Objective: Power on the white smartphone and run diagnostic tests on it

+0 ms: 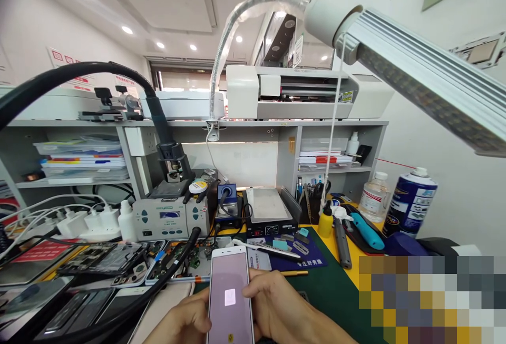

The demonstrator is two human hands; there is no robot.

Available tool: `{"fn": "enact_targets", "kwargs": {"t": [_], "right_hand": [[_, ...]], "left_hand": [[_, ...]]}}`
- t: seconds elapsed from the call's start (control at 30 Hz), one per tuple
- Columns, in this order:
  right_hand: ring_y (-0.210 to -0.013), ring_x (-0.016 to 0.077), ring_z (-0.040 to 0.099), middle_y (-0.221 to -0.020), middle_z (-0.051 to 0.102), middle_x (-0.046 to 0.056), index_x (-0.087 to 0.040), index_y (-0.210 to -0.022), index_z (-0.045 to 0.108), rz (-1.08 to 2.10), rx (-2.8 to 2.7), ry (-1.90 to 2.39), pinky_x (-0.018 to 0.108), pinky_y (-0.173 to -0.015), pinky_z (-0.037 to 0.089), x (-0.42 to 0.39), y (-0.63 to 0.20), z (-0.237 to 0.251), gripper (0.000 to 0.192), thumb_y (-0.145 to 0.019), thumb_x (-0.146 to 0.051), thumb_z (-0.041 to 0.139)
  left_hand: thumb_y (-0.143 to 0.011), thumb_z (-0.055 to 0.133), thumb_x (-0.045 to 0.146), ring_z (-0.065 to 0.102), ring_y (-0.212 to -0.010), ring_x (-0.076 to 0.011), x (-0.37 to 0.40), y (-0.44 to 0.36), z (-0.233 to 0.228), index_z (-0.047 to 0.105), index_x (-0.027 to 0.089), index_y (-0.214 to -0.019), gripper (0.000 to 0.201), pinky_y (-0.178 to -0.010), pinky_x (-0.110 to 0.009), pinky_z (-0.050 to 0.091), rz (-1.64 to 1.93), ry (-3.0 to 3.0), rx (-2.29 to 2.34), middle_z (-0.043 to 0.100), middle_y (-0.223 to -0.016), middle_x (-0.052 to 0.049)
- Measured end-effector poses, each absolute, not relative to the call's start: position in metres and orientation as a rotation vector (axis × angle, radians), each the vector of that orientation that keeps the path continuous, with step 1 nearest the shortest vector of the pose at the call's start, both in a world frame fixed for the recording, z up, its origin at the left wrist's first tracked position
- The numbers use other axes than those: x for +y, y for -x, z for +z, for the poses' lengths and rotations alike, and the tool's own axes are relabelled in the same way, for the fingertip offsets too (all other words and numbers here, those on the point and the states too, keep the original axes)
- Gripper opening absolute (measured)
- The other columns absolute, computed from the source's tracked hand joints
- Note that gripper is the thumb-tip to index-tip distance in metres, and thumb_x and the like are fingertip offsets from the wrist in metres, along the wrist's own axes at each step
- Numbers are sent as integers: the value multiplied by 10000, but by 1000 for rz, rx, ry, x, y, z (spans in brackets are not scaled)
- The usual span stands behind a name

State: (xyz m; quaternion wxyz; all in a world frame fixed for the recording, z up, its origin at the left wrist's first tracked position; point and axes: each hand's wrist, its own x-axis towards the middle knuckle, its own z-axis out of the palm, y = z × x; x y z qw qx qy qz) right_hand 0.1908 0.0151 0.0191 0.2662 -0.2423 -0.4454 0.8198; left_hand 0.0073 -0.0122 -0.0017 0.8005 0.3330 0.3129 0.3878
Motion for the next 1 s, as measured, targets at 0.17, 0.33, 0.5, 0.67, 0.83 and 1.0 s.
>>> {"fn": "enact_targets", "kwargs": {"t": [0.17,0.33,0.5,0.67,0.83,1.0], "right_hand": [[-809,218,630,-926,711,87,-165,-1148,632,2218,-1205,637,343,-746,437,17,-191,18,457,-724,-167,461],[-781,221,625,-885,713,91,-161,-1150,631,2208,-1194,664,343,-718,442,17,-191,16,475,-707,-159,460],[-777,220,623,-869,710,87,-160,-1152,627,2208,-1191,654,345,-716,442,16,-190,16,466,-718,-159,456],[-796,219,622,-877,702,89,-156,-1140,626,2218,-1183,649,353,-733,438,17,-190,15,445,-737,-154,438],[-796,216,619,-886,692,89,-157,-1126,625,2220,-1183,681,354,-737,437,18,-191,13,440,-725,-164,444],[-770,208,611,-850,686,76,-158,-1096,633,2202,-1198,693,384,-781,446,18,-190,13,419,-714,-177,461]], "left_hand": [[-546,477,132,587,-1009,-291,-11,-5,-8,524,106,-1241,697,-877,-392,406,828,-702,668,690,-973,-105],[-546,502,135,573,-982,-289,-10,-3,-12,551,104,-1220,676,-878,-400,408,821,-690,675,693,-984,-122],[-523,499,132,578,-977,-278,-11,-4,-7,494,58,-1271,752,-847,-364,399,822,-701,675,690,-1001,-139],[-547,475,139,594,-909,-278,-16,-7,0,396,95,-1351,809,-808,-392,404,810,-707,688,683,-953,-122],[-536,482,139,604,-862,-279,-14,-7,1,379,81,-1361,833,-792,-383,402,823,-738,666,682,-896,-104],[-527,498,142,612,-823,-260,-11,-5,1,463,41,-1305,785,-796,-339,382,808,-778,674,711,-900,-123]]}}
